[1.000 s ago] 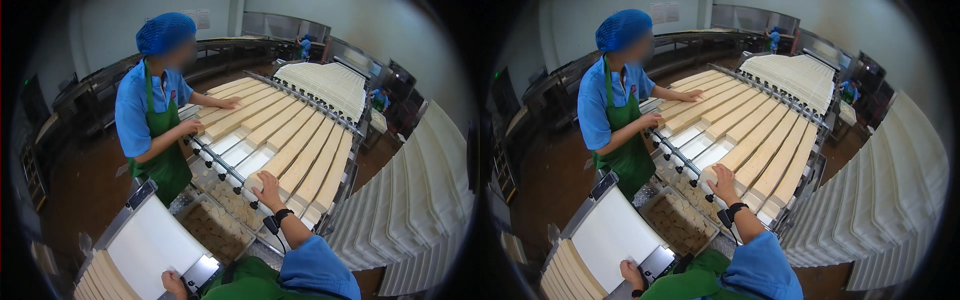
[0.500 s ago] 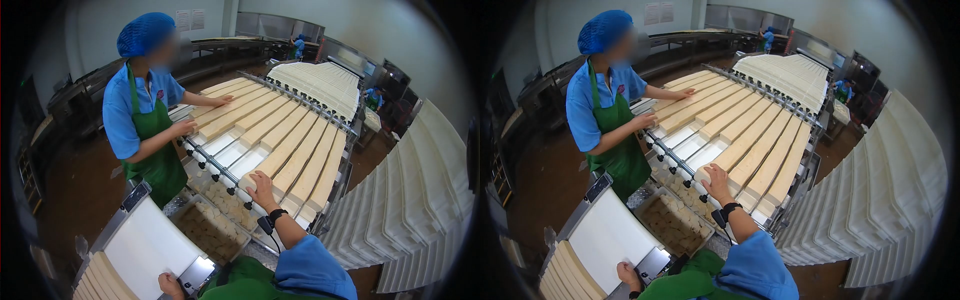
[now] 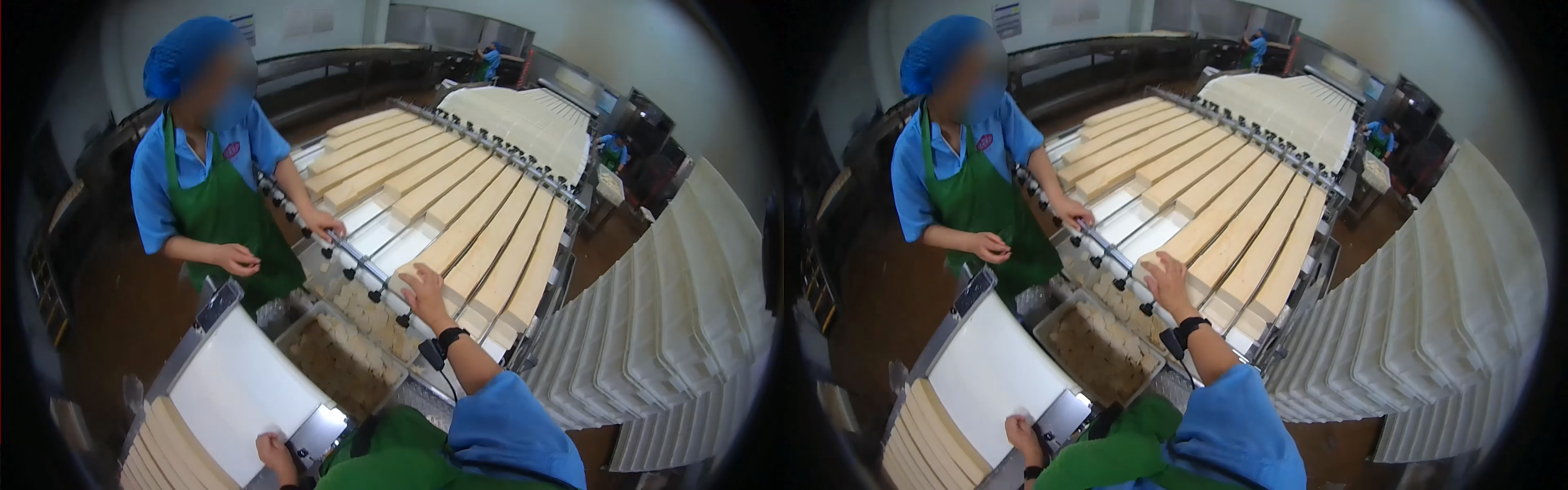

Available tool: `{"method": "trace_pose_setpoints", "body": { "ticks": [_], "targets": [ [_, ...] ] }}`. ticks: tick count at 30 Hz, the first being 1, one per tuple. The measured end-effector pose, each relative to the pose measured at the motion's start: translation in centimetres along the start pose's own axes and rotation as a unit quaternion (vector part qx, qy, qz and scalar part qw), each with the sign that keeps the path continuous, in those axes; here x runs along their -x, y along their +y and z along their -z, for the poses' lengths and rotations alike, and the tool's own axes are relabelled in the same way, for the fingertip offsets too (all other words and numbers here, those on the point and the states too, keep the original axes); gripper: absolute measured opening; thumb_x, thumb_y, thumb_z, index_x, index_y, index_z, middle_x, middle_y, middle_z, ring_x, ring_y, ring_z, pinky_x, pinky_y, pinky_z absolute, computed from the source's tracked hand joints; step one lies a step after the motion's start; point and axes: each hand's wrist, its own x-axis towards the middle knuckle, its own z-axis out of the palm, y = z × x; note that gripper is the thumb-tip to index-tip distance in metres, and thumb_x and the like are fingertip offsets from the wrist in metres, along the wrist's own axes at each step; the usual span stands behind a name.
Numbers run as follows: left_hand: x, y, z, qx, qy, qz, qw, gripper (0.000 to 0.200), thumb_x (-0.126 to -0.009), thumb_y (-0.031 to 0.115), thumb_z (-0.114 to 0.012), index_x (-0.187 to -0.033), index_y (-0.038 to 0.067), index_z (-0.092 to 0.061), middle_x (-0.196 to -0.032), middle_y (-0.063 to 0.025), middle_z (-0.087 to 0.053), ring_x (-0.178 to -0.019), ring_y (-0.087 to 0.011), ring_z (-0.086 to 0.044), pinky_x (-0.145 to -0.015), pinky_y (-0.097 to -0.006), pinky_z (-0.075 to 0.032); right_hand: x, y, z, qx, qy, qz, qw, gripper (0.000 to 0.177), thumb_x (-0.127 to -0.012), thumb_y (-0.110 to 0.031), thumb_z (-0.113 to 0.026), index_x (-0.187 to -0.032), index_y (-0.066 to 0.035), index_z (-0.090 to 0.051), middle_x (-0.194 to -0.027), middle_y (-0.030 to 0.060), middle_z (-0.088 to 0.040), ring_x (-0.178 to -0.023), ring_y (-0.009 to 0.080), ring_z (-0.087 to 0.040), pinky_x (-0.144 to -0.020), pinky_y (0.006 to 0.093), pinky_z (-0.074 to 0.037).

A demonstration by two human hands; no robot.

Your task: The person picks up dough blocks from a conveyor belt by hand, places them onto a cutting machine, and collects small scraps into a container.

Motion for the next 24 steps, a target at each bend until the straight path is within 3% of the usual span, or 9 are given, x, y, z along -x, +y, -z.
{"method": "trace_pose_setpoints", "body": {
  "ticks": [4,8,13,22,24],
  "targets": [
    [-0.5,2.0,-0.3,0.039,-0.122,-0.128,0.983,0.002,-0.074,0.005,-0.061,-0.075,0.003,-0.062,-0.078,-0.0153,-0.061,-0.077,-0.0353,-0.057,-0.072,-0.0452,-0.046,0.5,1.2,-1.3,0.053,0.026,0.062,0.996,0.036,-0.078,-0.013,-0.068,-0.113,-0.021,-0.068,-0.127,0.0165,-0.054,-0.11,0.0317,-0.053,-0.095,0.0457,-0.038],
    [-2.2,7.3,-0.7,0.069,-0.219,-0.165,0.959,0.009,-0.08,0.01,-0.065,-0.087,0.004,-0.066,-0.084,-0.0136,-0.063,-0.082,-0.0342,-0.059,-0.075,-0.0423,-0.046,0.1,0.8,-1.0,0.054,0.007,0.042,0.998,0.03,-0.08,-0.014,-0.067,-0.108,-0.023,-0.07,-0.123,0.0151,-0.055,-0.105,0.0307,-0.054,-0.094,0.044,-0.039],
    [-2.8,8.9,-1.6,0.083,-0.236,-0.213,0.945,0.023,-0.08,0.008,-0.066,-0.103,0.008,-0.069,-0.091,-0.0093,-0.063,-0.087,-0.0301,-0.058,-0.078,-0.0388,-0.046,-0.1,1.0,-1.1,0.031,-0.018,0.034,0.999,0.027,-0.081,-0.018,-0.068,-0.107,-0.023,-0.071,-0.125,0.0133,-0.054,-0.105,0.0296,-0.053,-0.094,0.0448,-0.036],
    [-3.1,9.8,-3.1,0.099,-0.247,-0.217,0.939,0.029,-0.079,-0.002,-0.062,-0.105,0.008,-0.07,-0.092,-0.0091,-0.062,-0.087,-0.0286,-0.058,-0.077,-0.0379,-0.046,-0.8,-0.3,-0.4,0.094,-0.03,0.052,0.994,0.025,-0.082,-0.015,-0.069,-0.106,-0.02,-0.071,-0.126,0.0136,-0.054,-0.109,0.0302,-0.053,-0.092,0.0443,-0.038],
    [-3.4,10.0,-3.0,0.099,-0.247,-0.213,0.94,0.03,-0.078,-0.002,-0.062,-0.105,0.008,-0.07,-0.092,-0.0092,-0.061,-0.087,-0.0287,-0.058,-0.077,-0.0378,-0.046,-1.8,-1.1,-0.2,0.144,-0.027,0.117,0.982,0.028,-0.083,-0.016,-0.068,-0.111,-0.018,-0.069,-0.129,0.0152,-0.053,-0.111,0.0321,-0.053,-0.091,0.0443,-0.04]
  ]
}}
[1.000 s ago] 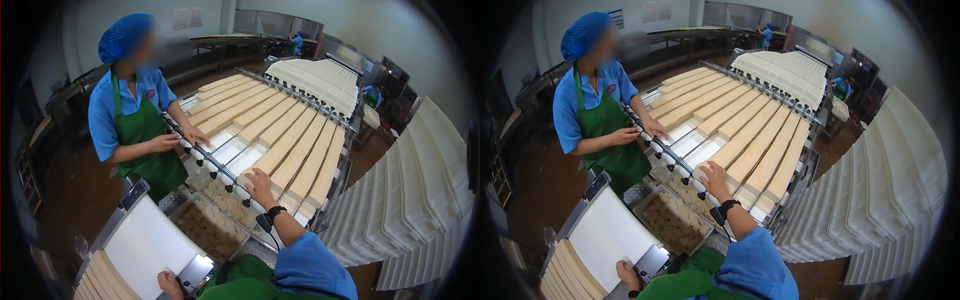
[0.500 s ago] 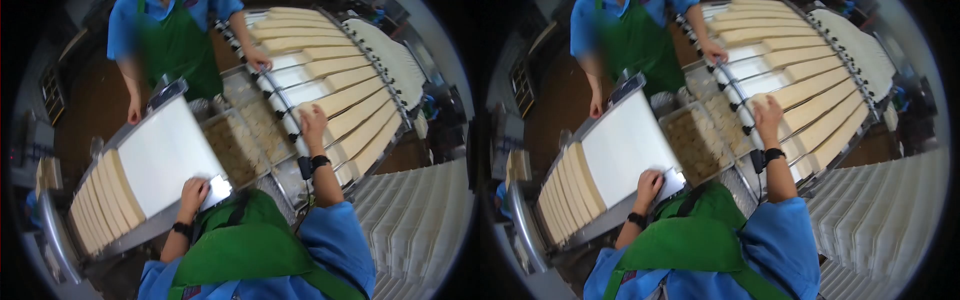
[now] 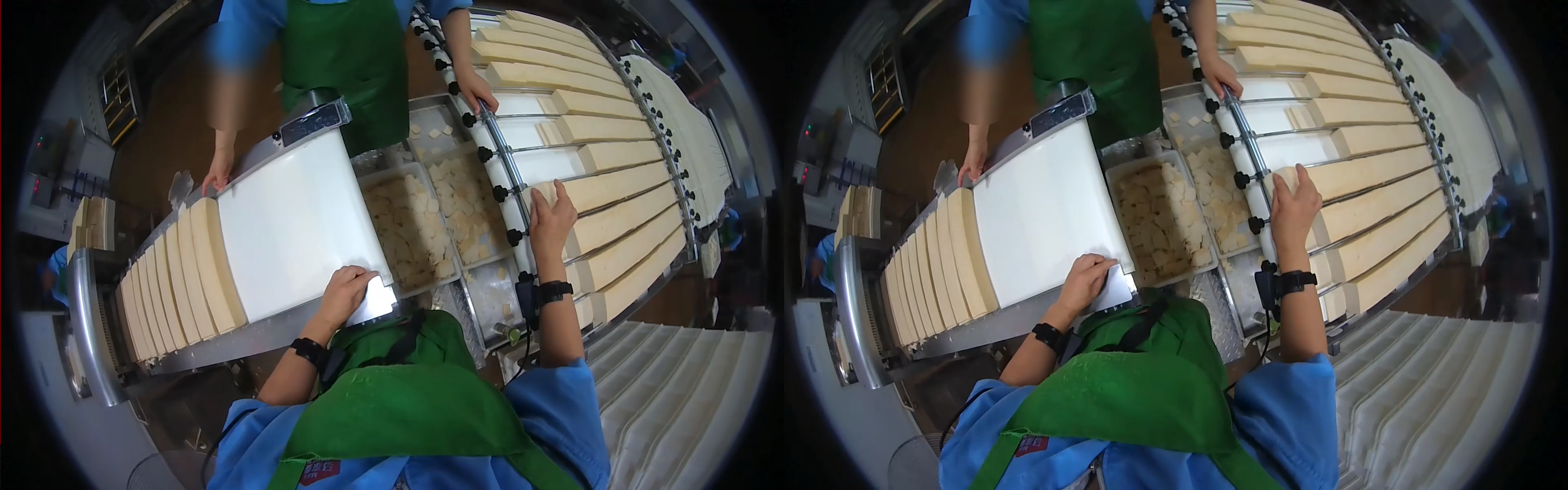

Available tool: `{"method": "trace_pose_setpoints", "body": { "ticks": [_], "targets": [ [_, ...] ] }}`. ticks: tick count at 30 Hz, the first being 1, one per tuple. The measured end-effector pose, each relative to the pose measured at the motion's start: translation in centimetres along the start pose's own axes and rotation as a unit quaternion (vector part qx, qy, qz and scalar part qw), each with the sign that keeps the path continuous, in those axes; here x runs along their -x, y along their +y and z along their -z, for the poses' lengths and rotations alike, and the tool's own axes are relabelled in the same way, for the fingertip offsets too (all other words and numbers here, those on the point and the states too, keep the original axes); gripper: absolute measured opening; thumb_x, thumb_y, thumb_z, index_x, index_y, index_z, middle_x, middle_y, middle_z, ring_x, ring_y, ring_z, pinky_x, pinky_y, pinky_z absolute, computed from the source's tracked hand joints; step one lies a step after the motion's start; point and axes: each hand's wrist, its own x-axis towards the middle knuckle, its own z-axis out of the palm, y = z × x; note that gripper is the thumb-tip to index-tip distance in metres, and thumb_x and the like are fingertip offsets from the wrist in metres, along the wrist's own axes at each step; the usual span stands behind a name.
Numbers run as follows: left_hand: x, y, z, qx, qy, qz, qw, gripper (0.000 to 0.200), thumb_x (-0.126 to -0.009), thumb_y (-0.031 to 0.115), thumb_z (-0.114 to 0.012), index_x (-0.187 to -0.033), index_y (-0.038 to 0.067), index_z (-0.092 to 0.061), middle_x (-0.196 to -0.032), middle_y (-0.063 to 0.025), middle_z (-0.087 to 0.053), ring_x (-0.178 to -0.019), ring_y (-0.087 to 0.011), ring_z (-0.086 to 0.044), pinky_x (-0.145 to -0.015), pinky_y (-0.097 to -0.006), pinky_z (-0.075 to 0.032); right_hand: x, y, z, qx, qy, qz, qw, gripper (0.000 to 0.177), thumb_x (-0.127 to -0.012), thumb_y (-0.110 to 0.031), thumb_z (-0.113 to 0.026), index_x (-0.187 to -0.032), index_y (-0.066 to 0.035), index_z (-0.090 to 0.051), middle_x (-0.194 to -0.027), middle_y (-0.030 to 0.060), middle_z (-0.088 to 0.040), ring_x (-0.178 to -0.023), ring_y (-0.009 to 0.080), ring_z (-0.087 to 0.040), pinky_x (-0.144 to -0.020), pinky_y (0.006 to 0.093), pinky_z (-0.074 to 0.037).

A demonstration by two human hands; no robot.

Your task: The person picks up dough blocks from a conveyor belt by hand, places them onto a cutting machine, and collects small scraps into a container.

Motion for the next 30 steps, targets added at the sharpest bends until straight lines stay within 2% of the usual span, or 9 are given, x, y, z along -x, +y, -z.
{"method": "trace_pose_setpoints", "body": {
  "ticks": [3,7,9,13,18,22,23,26,30],
  "targets": [
    [0.2,0.8,1.0,0.009,0.01,0.002,1.0,0.03,-0.077,-0.003,-0.063,-0.104,0.008,-0.07,-0.092,-0.0096,-0.061,-0.086,-0.0292,-0.057,-0.077,-0.0376,-0.046,-1.8,-0.7,0.6,-0.004,-0.041,0.02,0.999,0.034,-0.086,-0.017,-0.065,-0.12,-0.014,-0.063,-0.132,0.0152,-0.053,-0.113,0.0338,-0.052,-0.092,0.045,-0.041],
    [1.1,1.7,2.5,0.042,0.059,0.088,0.993,0.029,-0.078,-0.006,-0.059,-0.102,0.006,-0.069,-0.094,-0.0117,-0.061,-0.089,-0.0293,-0.058,-0.078,-0.0356,-0.048,-2.7,-0.6,-0.5,0.074,-0.097,0.02,0.992,0.04,-0.089,-0.022,-0.062,-0.128,-0.011,-0.056,-0.13,0.0137,-0.054,-0.109,0.0338,-0.055,-0.09,0.0447,-0.045],
    [1.6,2.0,3.7,0.078,0.099,0.164,0.978,0.027,-0.081,-0.008,-0.055,-0.101,0.004,-0.069,-0.095,-0.0127,-0.061,-0.091,-0.0268,-0.06,-0.078,-0.0319,-0.049,-2.8,-0.7,-1.0,0.106,-0.228,-0.067,0.966,0.049,-0.086,-0.028,-0.065,-0.131,-0.013,-0.053,-0.125,0.0109,-0.055,-0.104,0.0302,-0.058,-0.083,0.0419,-0.049],
    [2.8,1.2,7.3,0.051,0.164,0.171,0.97,0.022,-0.085,-0.007,-0.054,-0.1,0.001,-0.068,-0.095,-0.0103,-0.06,-0.086,-0.0204,-0.059,-0.077,-0.0273,-0.047,-2.3,0.2,-1.5,0.119,-0.184,-0.018,0.976,0.052,-0.086,-0.033,-0.065,-0.131,-0.012,-0.052,-0.119,0.0103,-0.057,-0.094,0.0287,-0.061,-0.073,0.0406,-0.052],
    [6.5,-0.7,11.7,-0.02,0.287,0.232,0.929,0.022,-0.085,-0.01,-0.053,-0.099,0.0,-0.068,-0.095,-0.01,-0.059,-0.09,-0.0188,-0.057,-0.078,-0.0266,-0.046,-2.1,0.1,-0.9,0.117,-0.154,-0.06,0.979,0.058,-0.085,-0.044,-0.065,-0.131,-0.012,-0.052,-0.111,0.011,-0.061,-0.086,0.0306,-0.063,-0.069,0.0413,-0.053],
    [9.9,-2.3,14.0,-0.033,0.347,0.259,0.901,0.019,-0.09,-0.007,-0.05,-0.106,-0.003,-0.062,-0.105,-0.0081,-0.057,-0.092,-0.0143,-0.055,-0.083,-0.0249,-0.045,-1.6,0.3,-1.1,0.125,-0.135,-0.084,0.979,0.06,-0.085,-0.047,-0.065,-0.131,-0.01,-0.052,-0.104,0.0115,-0.063,-0.086,0.0322,-0.063,-0.07,0.0417,-0.053],
    [10.5,-2.4,14.2,0.004,0.374,0.257,0.891,0.019,-0.091,-0.006,-0.049,-0.107,-0.005,-0.06,-0.108,-0.0086,-0.057,-0.097,-0.0138,-0.055,-0.088,-0.025,-0.044,-1.6,0.2,-0.9,0.123,-0.151,-0.099,0.976,0.06,-0.086,-0.048,-0.063,-0.131,-0.009,-0.052,-0.105,0.0124,-0.063,-0.087,0.0339,-0.063,-0.071,0.0427,-0.053],
    [12.0,-2.7,15.5,-0.028,0.385,0.274,0.881,0.019,-0.092,-0.005,-0.048,-0.107,-0.005,-0.06,-0.108,-0.0093,-0.058,-0.099,-0.0144,-0.056,-0.09,-0.0252,-0.044,-1.5,0.0,-0.9,0.122,-0.142,-0.101,0.977,0.063,-0.085,-0.051,-0.063,-0.13,-0.008,-0.053,-0.109,0.0136,-0.064,-0.089,0.0352,-0.063,-0.073,0.0446,-0.052],
    [13.5,-3.5,15.8,-0.042,0.418,0.308,0.854,0.023,-0.091,-0.004,-0.048,-0.108,-0.001,-0.063,-0.097,-0.0066,-0.06,-0.083,-0.0128,-0.058,-0.077,-0.0255,-0.049,-0.8,1.3,-2.2,0.107,-0.154,-0.124,0.975,0.069,-0.083,-0.056,-0.063,-0.131,-0.007,-0.054,-0.117,0.0172,-0.063,-0.099,0.0379,-0.062,-0.081,0.0462,-0.051]
  ]
}}
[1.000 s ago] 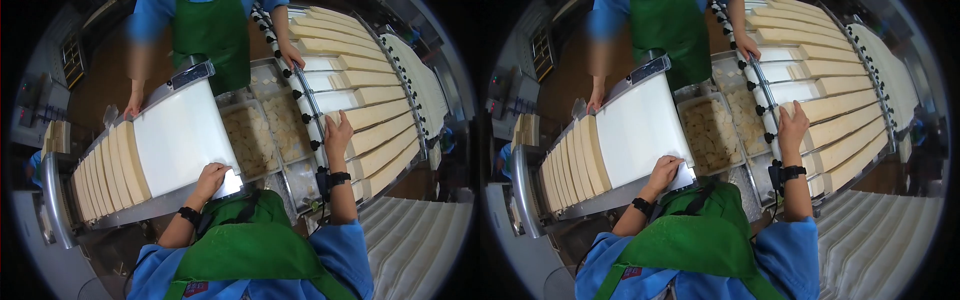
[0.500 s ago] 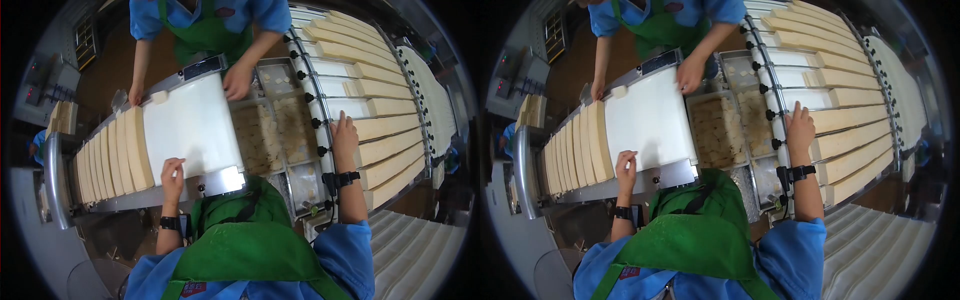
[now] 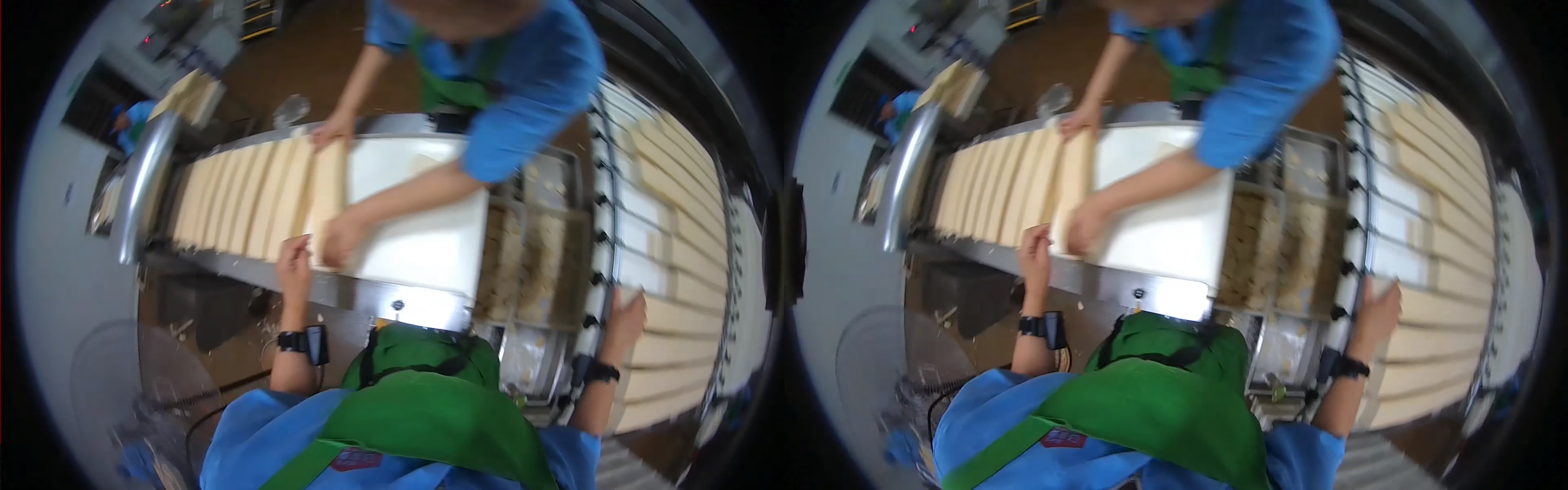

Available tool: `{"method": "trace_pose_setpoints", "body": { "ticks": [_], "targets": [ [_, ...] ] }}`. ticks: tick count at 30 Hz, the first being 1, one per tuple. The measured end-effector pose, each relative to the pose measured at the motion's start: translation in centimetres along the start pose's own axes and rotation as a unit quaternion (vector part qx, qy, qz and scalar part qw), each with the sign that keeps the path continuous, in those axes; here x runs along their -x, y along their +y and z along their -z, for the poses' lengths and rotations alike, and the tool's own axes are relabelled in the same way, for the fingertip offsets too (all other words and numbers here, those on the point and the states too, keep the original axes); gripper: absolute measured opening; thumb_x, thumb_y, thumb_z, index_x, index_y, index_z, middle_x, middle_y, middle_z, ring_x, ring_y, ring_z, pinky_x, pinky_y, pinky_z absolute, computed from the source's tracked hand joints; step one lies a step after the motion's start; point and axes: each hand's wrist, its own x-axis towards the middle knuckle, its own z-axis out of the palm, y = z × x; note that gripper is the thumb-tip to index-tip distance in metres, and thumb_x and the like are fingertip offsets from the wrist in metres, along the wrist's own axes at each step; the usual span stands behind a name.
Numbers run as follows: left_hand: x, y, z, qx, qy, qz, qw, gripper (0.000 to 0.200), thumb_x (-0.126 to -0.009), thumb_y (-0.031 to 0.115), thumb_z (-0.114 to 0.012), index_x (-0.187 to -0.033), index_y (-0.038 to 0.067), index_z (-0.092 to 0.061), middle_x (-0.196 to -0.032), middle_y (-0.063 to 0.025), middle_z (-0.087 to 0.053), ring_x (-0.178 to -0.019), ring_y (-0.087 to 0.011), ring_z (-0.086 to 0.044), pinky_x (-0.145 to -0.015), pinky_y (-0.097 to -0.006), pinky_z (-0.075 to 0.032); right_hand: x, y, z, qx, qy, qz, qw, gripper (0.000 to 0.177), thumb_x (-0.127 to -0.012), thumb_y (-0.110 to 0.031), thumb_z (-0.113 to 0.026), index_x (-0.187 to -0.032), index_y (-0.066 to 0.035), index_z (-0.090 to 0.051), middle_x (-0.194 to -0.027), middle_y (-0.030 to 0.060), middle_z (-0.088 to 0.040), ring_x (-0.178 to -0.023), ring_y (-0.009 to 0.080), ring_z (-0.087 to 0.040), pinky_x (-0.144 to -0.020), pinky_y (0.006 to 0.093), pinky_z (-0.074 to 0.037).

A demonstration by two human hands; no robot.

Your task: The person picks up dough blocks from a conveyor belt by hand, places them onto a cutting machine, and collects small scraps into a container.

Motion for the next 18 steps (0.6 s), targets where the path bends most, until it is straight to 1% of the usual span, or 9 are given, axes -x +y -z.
{"method": "trace_pose_setpoints", "body": {
  "ticks": [4,6,9,10,11,12,14,16,18],
  "targets": [
    [-0.1,-0.4,0.6,0.022,0.053,0.043,0.997,0.023,-0.091,-0.001,-0.05,-0.108,0.0,-0.065,-0.092,-0.0046,-0.06,-0.081,-0.0117,-0.057,-0.074,-0.024,-0.047,-0.3,-1.1,1.5,0.04,-0.039,-0.019,0.998,0.07,-0.086,-0.059,-0.058,-0.131,-0.006,-0.053,-0.121,0.0187,-0.061,-0.103,0.0396,-0.062,-0.082,0.048,-0.052],
    [-0.2,-2.4,0.8,-0.023,0.086,0.068,0.994,0.021,-0.092,0.002,-0.052,-0.108,0.001,-0.066,-0.095,-0.0048,-0.06,-0.081,-0.0112,-0.057,-0.073,-0.0233,-0.047,-0.5,0.6,-0.4,0.033,-0.002,0.018,0.999,0.069,-0.087,-0.059,-0.057,-0.131,-0.006,-0.053,-0.123,0.0183,-0.061,-0.103,0.0397,-0.062,-0.082,0.0483,-0.052],
    [-0.2,-5.8,1.4,-0.059,0.112,0.147,0.981,0.03,-0.089,0.009,-0.06,-0.117,0.0,-0.06,-0.105,-0.0129,-0.059,-0.091,-0.0214,-0.059,-0.08,-0.0314,-0.049,-1.1,2.1,-1.4,0.092,-0.02,-0.018,0.995,0.067,-0.089,-0.059,-0.054,-0.133,-0.009,-0.051,-0.127,0.0163,-0.059,-0.106,0.0379,-0.061,-0.084,0.0491,-0.051],
    [-0.2,-7.6,1.5,-0.181,0.108,0.18,0.961,0.045,-0.086,0.014,-0.065,-0.126,0.0,-0.051,-0.117,-0.019,-0.051,-0.103,-0.0293,-0.054,-0.087,-0.0373,-0.046,-1.1,2.0,-1.7,0.088,-0.016,-0.011,0.996,0.067,-0.089,-0.059,-0.054,-0.133,-0.009,-0.051,-0.127,0.0163,-0.059,-0.106,0.0379,-0.061,-0.084,0.0491,-0.051],
    [0.1,-9.3,1.6,-0.298,0.101,0.214,0.925,0.063,-0.082,0.018,-0.07,-0.135,0.0,-0.042,-0.128,-0.0251,-0.043,-0.114,-0.0372,-0.048,-0.095,-0.0431,-0.044,-1.5,1.7,-2.0,0.086,-0.088,-0.057,0.991,0.066,-0.09,-0.06,-0.051,-0.136,-0.012,-0.049,-0.132,0.0152,-0.055,-0.111,0.0385,-0.058,-0.086,0.0507,-0.05],
    [0.0,-9.8,1.9,-0.296,0.109,0.219,0.923,0.063,-0.082,0.018,-0.07,-0.135,0.0,-0.042,-0.128,-0.0251,-0.043,-0.114,-0.0372,-0.048,-0.095,-0.0431,-0.044,-1.5,1.5,-2.3,0.084,-0.158,-0.102,0.978,0.066,-0.091,-0.061,-0.048,-0.139,-0.015,-0.047,-0.138,0.0141,-0.051,-0.115,0.039,-0.056,-0.088,0.0524,-0.049],
    [-0.7,-10.5,2.3,-0.284,0.015,0.322,0.903,0.089,-0.074,0.023,-0.078,-0.141,-0.003,-0.027,-0.135,-0.0289,-0.032,-0.124,-0.0463,-0.036,-0.105,-0.049,-0.034,-1.1,3.0,-6.9,0.134,-0.171,-0.091,0.972,0.066,-0.092,-0.063,-0.043,-0.143,-0.021,-0.042,-0.145,0.0125,-0.043,-0.122,0.0424,-0.049,-0.089,0.0563,-0.048],
    [-1.3,-11.4,2.4,-0.277,-0.002,0.327,0.903,0.092,-0.07,0.022,-0.081,-0.14,-0.003,-0.026,-0.135,-0.0287,-0.032,-0.123,-0.0468,-0.037,-0.105,-0.0486,-0.035,-1.2,2.5,-8.5,0.199,-0.028,-0.036,0.979,0.067,-0.093,-0.064,-0.04,-0.145,-0.023,-0.038,-0.148,0.0111,-0.038,-0.124,0.0462,-0.046,-0.094,0.0583,-0.044],
    [-1.5,-11.4,2.2,-0.271,-0.024,0.333,0.903,0.095,-0.067,0.021,-0.083,-0.139,-0.003,-0.026,-0.135,-0.0286,-0.031,-0.121,-0.0472,-0.038,-0.104,-0.0482,-0.037,-1.2,-4.9,-3.0,0.077,-0.113,0.019,0.99,0.066,-0.094,-0.058,-0.045,-0.139,-0.01,-0.046,-0.143,0.0188,-0.043,-0.126,0.0437,-0.045,-0.105,0.051,-0.037]
  ]
}}
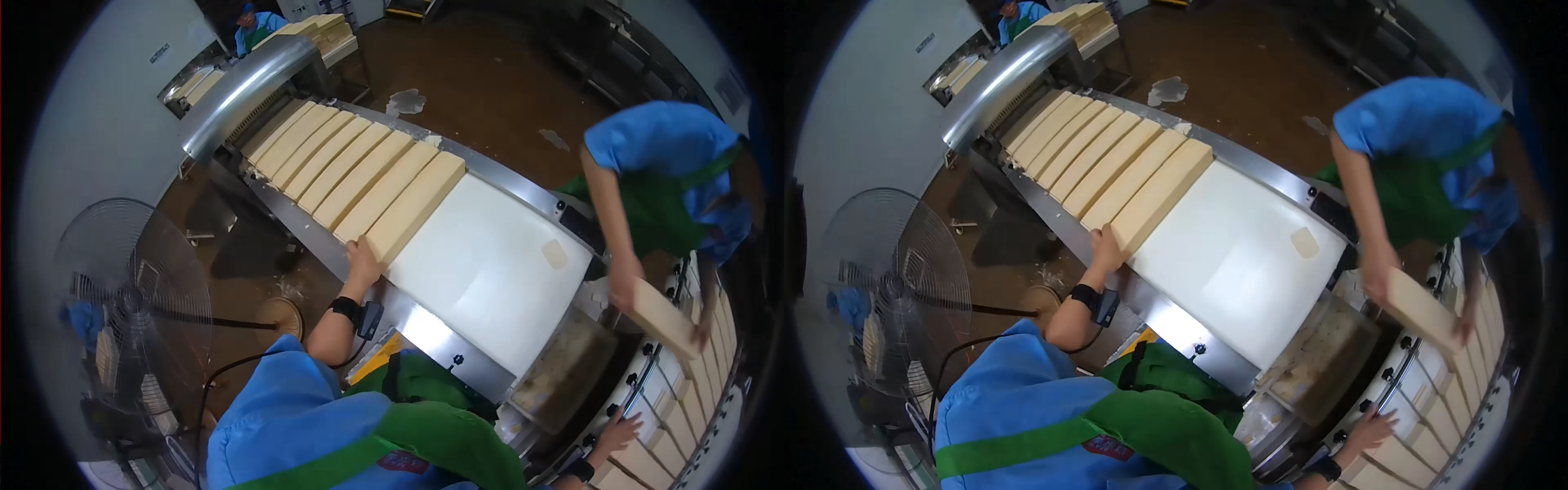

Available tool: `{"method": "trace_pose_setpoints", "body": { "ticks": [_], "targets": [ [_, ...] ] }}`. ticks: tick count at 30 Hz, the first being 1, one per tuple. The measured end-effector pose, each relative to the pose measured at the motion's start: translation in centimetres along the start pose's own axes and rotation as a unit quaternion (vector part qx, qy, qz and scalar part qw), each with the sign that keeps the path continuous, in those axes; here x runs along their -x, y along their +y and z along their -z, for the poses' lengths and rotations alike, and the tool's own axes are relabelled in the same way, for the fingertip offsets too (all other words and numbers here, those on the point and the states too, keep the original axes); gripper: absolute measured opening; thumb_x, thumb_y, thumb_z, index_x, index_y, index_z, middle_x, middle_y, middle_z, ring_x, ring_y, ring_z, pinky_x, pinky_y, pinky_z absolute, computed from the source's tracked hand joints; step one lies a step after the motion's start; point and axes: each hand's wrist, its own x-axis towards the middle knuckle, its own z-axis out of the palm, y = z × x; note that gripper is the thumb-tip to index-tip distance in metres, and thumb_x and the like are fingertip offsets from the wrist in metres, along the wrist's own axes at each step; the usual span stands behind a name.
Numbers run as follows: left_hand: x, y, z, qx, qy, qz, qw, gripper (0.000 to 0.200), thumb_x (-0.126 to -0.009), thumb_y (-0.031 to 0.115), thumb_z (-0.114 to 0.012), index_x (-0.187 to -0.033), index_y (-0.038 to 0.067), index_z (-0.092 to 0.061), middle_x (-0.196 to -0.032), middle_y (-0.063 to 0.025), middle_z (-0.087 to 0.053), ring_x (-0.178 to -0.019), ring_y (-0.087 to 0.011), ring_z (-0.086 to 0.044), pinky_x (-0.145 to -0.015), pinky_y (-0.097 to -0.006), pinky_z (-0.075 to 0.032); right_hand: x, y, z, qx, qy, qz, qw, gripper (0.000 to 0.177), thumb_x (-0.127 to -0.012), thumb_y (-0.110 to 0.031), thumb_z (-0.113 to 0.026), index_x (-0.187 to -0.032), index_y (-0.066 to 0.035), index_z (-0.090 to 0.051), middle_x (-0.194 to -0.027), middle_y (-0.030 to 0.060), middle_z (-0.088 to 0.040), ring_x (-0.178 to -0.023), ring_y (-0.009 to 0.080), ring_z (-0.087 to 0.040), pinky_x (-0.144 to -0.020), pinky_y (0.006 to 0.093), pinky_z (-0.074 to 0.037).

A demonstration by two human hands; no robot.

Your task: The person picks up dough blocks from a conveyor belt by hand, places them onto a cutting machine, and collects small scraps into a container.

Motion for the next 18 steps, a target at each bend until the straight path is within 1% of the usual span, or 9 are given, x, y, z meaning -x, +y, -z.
{"method": "trace_pose_setpoints", "body": {
  "ticks": [1,2,3,4,5,9,11,12,18],
  "targets": [
    [-0.1,0.9,0.6,-0.003,-0.027,-0.007,1.0,0.096,-0.065,0.021,-0.085,-0.138,-0.003,-0.027,-0.134,-0.0288,-0.031,-0.12,-0.0472,-0.039,-0.103,-0.0477,-0.037,-0.5,-3.1,1.1,-0.085,-0.058,0.076,0.992,0.064,-0.094,-0.054,-0.049,-0.136,-0.005,-0.049,-0.141,0.0221,-0.046,-0.127,0.0425,-0.044,-0.108,0.0484,-0.034],
    [0.1,1.4,1.1,-0.01,-0.053,-0.017,0.998,0.097,-0.062,0.021,-0.086,-0.136,-0.003,-0.028,-0.132,-0.0289,-0.032,-0.12,-0.0471,-0.039,-0.103,-0.0472,-0.038,0.8,-7.5,3.7,-0.094,0.023,0.2,0.975,0.053,-0.095,-0.042,-0.055,-0.129,-0.001,-0.054,-0.131,0.0254,-0.051,-0.12,0.0451,-0.047,-0.102,0.049,-0.039],
    [0.0,1.4,1.2,-0.006,-0.055,-0.016,0.998,0.097,-0.062,0.021,-0.086,-0.136,-0.003,-0.028,-0.132,-0.0289,-0.032,-0.12,-0.0471,-0.039,-0.103,-0.0472,-0.038,1.3,-10.9,2.8,-0.207,0.098,0.296,0.927,0.048,-0.092,-0.034,-0.061,-0.126,-0.001,-0.055,-0.128,0.0249,-0.053,-0.117,0.044,-0.049,-0.101,0.0505,-0.04],
    [0.0,1.3,1.1,-0.009,-0.054,-0.037,0.998,0.097,-0.062,0.024,-0.087,-0.135,-0.004,-0.029,-0.13,-0.0281,-0.034,-0.118,-0.0461,-0.04,-0.101,-0.0464,-0.039,1.9,-14.9,3.5,-0.219,0.104,0.353,0.904,0.045,-0.085,-0.026,-0.069,-0.121,-0.002,-0.059,-0.127,0.0245,-0.054,-0.117,0.0429,-0.049,-0.099,0.0507,-0.04],
    [-0.1,1.1,1.0,-0.012,-0.053,-0.059,0.997,0.097,-0.062,0.027,-0.087,-0.134,-0.005,-0.03,-0.128,-0.0274,-0.037,-0.116,-0.0451,-0.042,-0.1,-0.0456,-0.04,2.0,-18.7,2.3,-0.253,0.084,0.386,0.883,0.043,-0.078,-0.022,-0.073,-0.116,-0.004,-0.063,-0.127,0.024,-0.055,-0.119,0.0416,-0.049,-0.101,0.0511,-0.039],
    [-0.1,1.0,0.3,-0.087,-0.032,-0.117,0.989,0.102,-0.066,0.036,-0.085,-0.136,-0.009,-0.027,-0.12,-0.0285,-0.045,-0.109,-0.0446,-0.049,-0.094,-0.0463,-0.045,5.4,-36.9,4.1,-0.388,-0.024,0.453,0.802,0.037,-0.076,-0.018,-0.073,-0.111,-0.009,-0.066,-0.13,0.0221,-0.054,-0.123,0.0419,-0.045,-0.106,0.0523,-0.032],
    [-0.3,1.4,0.3,-0.102,-0.048,-0.11,0.987,0.106,-0.065,0.039,-0.085,-0.138,-0.01,-0.024,-0.121,-0.028,-0.046,-0.109,-0.0434,-0.05,-0.093,-0.0452,-0.045,6.8,-45.1,4.4,-0.374,-0.06,0.484,0.789,0.061,-0.077,-0.029,-0.072,-0.129,-0.002,-0.053,-0.136,0.0226,-0.048,-0.13,0.0425,-0.036,-0.11,0.053,-0.025],
    [-0.3,1.6,0.4,-0.124,-0.064,-0.098,0.985,0.111,-0.065,0.042,-0.084,-0.14,-0.01,-0.022,-0.121,-0.0276,-0.046,-0.11,-0.0421,-0.05,-0.093,-0.0442,-0.046,7.9,-49.2,6.0,-0.328,-0.077,0.474,0.813,0.073,-0.08,-0.036,-0.07,-0.138,-0.001,-0.043,-0.142,0.0231,-0.042,-0.132,0.0424,-0.034,-0.11,0.053,-0.025],
    [-0.2,1.4,0.4,-0.2,-0.049,-0.144,0.968,0.113,-0.063,0.056,-0.08,-0.139,-0.011,-0.029,-0.115,-0.0196,-0.051,-0.1,-0.0306,-0.055,-0.085,-0.0338,-0.049,11.5,-65.5,14.1,-0.285,-0.139,0.453,0.833,0.076,-0.089,-0.055,-0.053,-0.148,-0.011,-0.034,-0.154,0.0239,-0.021,-0.135,0.0419,-0.032,-0.108,0.0519,-0.029]
  ]
}}
